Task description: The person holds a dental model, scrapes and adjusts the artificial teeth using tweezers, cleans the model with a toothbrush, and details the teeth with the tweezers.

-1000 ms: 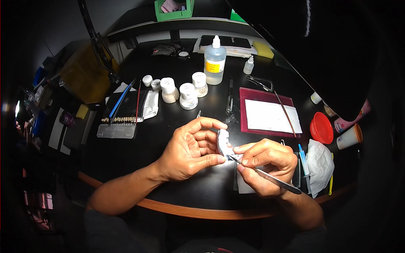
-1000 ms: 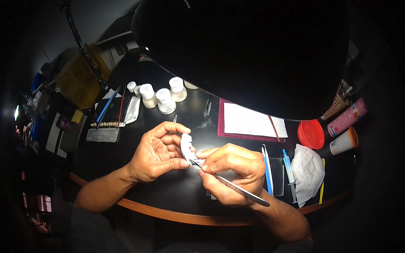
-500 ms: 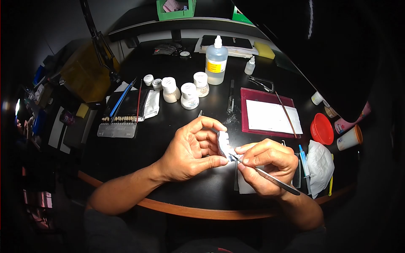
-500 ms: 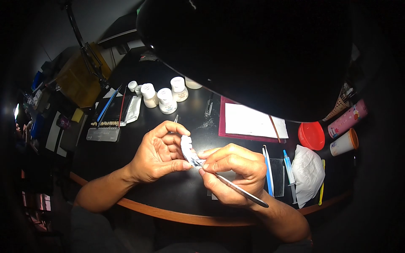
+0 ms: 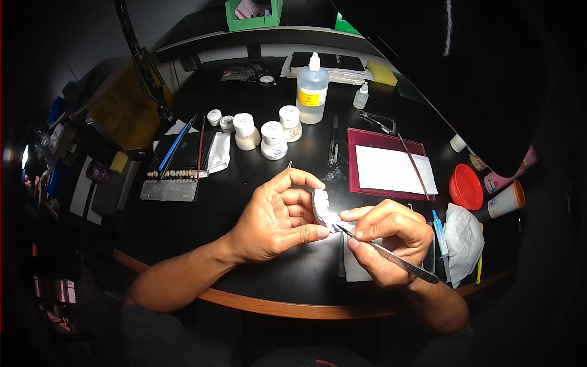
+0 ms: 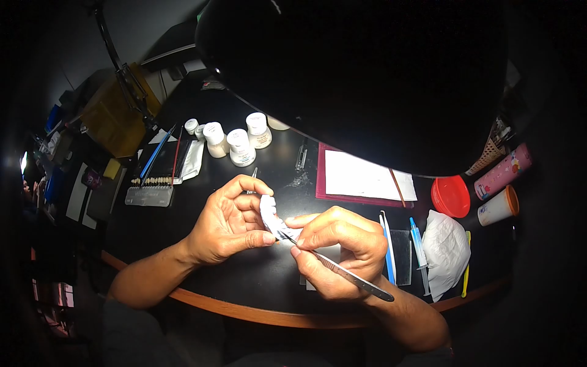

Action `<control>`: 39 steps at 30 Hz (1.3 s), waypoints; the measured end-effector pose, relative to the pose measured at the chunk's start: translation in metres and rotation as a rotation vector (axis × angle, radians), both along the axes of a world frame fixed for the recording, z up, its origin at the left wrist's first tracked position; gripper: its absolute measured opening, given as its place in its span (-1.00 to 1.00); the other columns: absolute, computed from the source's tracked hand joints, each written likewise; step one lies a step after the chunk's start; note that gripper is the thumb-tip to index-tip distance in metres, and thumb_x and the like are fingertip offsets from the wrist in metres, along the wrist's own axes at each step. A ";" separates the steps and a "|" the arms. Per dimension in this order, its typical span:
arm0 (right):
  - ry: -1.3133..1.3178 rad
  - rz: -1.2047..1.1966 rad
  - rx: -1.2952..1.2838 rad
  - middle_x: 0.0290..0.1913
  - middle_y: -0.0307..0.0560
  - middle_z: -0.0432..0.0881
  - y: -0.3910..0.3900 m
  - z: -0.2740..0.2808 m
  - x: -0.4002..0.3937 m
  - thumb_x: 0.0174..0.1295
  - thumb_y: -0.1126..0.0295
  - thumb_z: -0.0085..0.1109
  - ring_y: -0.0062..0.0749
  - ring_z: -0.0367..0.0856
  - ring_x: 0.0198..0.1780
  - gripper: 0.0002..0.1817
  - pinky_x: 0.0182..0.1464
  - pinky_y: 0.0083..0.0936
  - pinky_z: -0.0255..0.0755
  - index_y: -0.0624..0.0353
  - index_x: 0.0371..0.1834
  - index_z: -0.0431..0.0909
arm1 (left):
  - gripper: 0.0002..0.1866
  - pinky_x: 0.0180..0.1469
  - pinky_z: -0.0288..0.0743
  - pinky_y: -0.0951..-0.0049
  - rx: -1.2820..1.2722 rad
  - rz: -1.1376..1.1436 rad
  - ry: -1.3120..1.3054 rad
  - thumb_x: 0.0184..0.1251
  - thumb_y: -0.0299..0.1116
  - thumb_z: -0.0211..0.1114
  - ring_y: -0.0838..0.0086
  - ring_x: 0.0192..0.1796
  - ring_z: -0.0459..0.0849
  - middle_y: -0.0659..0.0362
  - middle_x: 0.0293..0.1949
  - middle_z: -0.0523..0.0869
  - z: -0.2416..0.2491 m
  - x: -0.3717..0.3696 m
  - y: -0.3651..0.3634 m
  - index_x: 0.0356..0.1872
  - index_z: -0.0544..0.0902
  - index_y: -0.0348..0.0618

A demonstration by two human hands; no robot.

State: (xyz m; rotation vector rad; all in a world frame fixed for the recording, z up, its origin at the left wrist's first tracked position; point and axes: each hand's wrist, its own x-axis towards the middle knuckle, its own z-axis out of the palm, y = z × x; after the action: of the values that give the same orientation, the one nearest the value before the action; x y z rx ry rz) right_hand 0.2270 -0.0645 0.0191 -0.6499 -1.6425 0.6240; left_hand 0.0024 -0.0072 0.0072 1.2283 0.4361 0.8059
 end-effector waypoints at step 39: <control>-0.097 0.088 -0.011 -0.42 0.02 0.74 0.001 0.000 0.002 -0.06 0.76 0.42 -0.15 0.84 -0.20 -0.82 -0.05 -0.27 0.77 0.29 -0.44 0.65 | -0.28 0.27 0.67 0.38 0.054 -0.054 0.063 0.21 -0.67 0.53 0.43 0.22 0.69 0.05 0.08 0.68 -0.003 0.000 0.002 0.42 0.44 -0.34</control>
State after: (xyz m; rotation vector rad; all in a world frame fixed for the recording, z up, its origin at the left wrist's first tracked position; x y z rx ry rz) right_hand 0.2291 -0.0631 0.0192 -0.6261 -1.7668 0.6744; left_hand 0.0021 -0.0052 0.0039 1.3132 0.4321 0.7385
